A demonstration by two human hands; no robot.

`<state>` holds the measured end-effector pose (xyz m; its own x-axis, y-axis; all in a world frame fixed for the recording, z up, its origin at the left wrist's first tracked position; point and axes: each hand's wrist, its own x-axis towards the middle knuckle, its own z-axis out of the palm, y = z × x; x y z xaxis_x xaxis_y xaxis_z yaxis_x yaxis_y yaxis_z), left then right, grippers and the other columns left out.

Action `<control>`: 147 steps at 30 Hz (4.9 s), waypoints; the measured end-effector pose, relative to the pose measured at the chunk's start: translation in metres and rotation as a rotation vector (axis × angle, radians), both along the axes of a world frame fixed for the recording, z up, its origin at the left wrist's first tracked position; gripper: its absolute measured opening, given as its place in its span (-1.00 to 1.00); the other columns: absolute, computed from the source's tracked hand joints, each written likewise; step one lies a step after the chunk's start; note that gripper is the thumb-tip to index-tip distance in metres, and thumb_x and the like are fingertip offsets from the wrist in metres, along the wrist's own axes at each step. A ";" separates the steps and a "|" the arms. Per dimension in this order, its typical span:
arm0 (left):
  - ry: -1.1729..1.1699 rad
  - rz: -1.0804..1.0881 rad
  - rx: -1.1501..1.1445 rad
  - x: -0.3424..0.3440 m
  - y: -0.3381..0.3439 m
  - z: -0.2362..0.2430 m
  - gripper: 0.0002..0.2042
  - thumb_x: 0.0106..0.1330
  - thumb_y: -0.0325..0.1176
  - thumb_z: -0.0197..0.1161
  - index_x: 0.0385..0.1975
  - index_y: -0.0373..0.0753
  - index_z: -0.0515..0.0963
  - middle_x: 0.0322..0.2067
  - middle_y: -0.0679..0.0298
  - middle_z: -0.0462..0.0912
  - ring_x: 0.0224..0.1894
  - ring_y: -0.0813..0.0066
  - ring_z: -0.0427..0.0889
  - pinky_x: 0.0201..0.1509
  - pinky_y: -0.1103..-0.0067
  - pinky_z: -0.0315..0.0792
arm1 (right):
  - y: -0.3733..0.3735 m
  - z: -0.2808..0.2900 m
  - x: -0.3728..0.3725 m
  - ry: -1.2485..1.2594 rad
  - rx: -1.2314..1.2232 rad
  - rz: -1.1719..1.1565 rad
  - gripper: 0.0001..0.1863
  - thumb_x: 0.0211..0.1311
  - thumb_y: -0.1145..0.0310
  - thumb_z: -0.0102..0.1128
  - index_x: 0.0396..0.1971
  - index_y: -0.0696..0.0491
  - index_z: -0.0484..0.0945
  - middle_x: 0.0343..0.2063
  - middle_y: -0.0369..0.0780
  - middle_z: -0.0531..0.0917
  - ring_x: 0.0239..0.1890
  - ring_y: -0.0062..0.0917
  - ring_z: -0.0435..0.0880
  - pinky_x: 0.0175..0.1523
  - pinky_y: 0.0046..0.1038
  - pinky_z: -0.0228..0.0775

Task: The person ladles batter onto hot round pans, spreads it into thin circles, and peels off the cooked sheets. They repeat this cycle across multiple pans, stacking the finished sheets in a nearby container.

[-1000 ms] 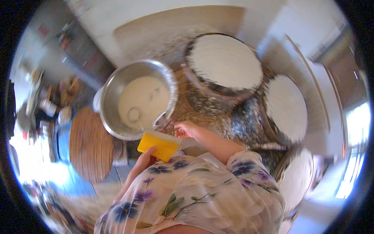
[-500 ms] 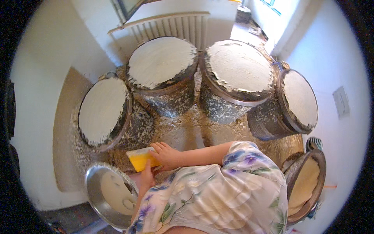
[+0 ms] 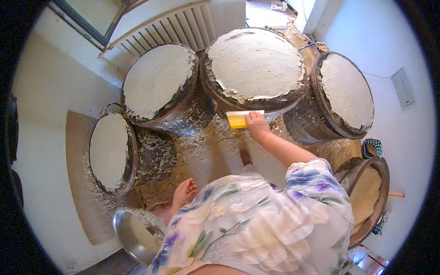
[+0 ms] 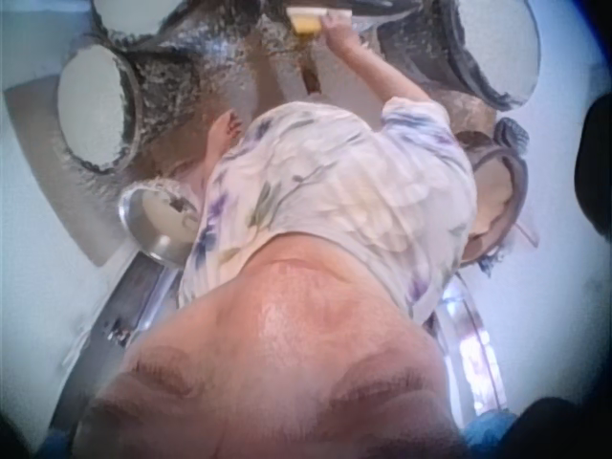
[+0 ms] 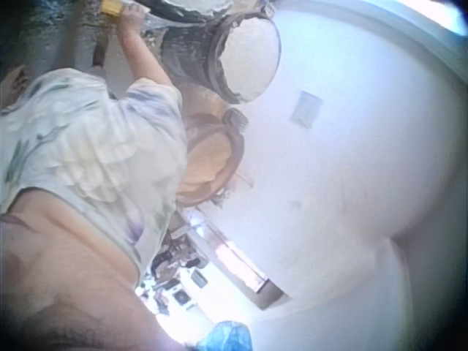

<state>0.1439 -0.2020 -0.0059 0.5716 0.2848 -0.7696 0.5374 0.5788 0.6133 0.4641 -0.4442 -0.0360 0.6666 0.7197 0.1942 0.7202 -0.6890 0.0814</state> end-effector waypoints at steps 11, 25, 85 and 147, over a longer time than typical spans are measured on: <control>0.031 -0.016 -0.190 0.012 -0.025 -0.109 -0.74 0.27 -0.24 0.02 -0.25 -0.32 0.46 -0.34 0.23 0.54 -0.29 0.53 0.49 -0.18 0.61 0.39 | 0.099 -0.036 0.052 0.228 -0.231 -0.156 -0.77 -0.04 0.38 -0.03 -0.41 0.19 0.52 -0.47 -0.14 0.57 -0.42 -0.36 0.54 -0.41 -0.35 0.37; -0.040 -0.109 0.217 0.023 0.028 -0.056 -0.65 0.28 -0.20 0.01 -0.14 -0.39 0.43 -0.23 0.20 0.53 -0.17 0.53 0.48 -0.08 0.64 0.34 | -0.089 -0.052 0.108 0.188 -0.290 -0.790 -0.85 0.00 0.40 -0.02 -0.50 0.06 0.56 -0.48 -0.19 0.62 -0.39 -0.42 0.63 -0.42 -0.41 0.47; 0.187 0.094 -0.058 0.086 -0.004 -0.087 -0.70 0.27 -0.27 0.01 -0.20 -0.41 0.46 -0.30 0.16 0.55 -0.24 0.47 0.52 -0.13 0.60 0.39 | 0.266 0.007 0.318 0.293 -0.404 0.712 -0.87 -0.18 0.35 0.17 -0.54 -0.02 0.60 -0.52 -0.25 0.62 -0.41 -0.35 0.62 -0.41 -0.32 0.46; -0.594 -0.732 1.423 0.559 -0.077 0.046 -0.81 0.02 -0.28 0.24 -0.59 -0.27 0.46 -0.54 0.07 0.52 -0.45 0.06 0.49 -0.40 0.35 0.37 | -0.188 0.031 0.080 0.214 0.436 -0.264 -0.66 -0.13 0.54 0.01 -0.24 0.04 0.44 -0.29 -0.10 0.54 -0.18 -0.28 0.51 -0.06 -0.32 0.32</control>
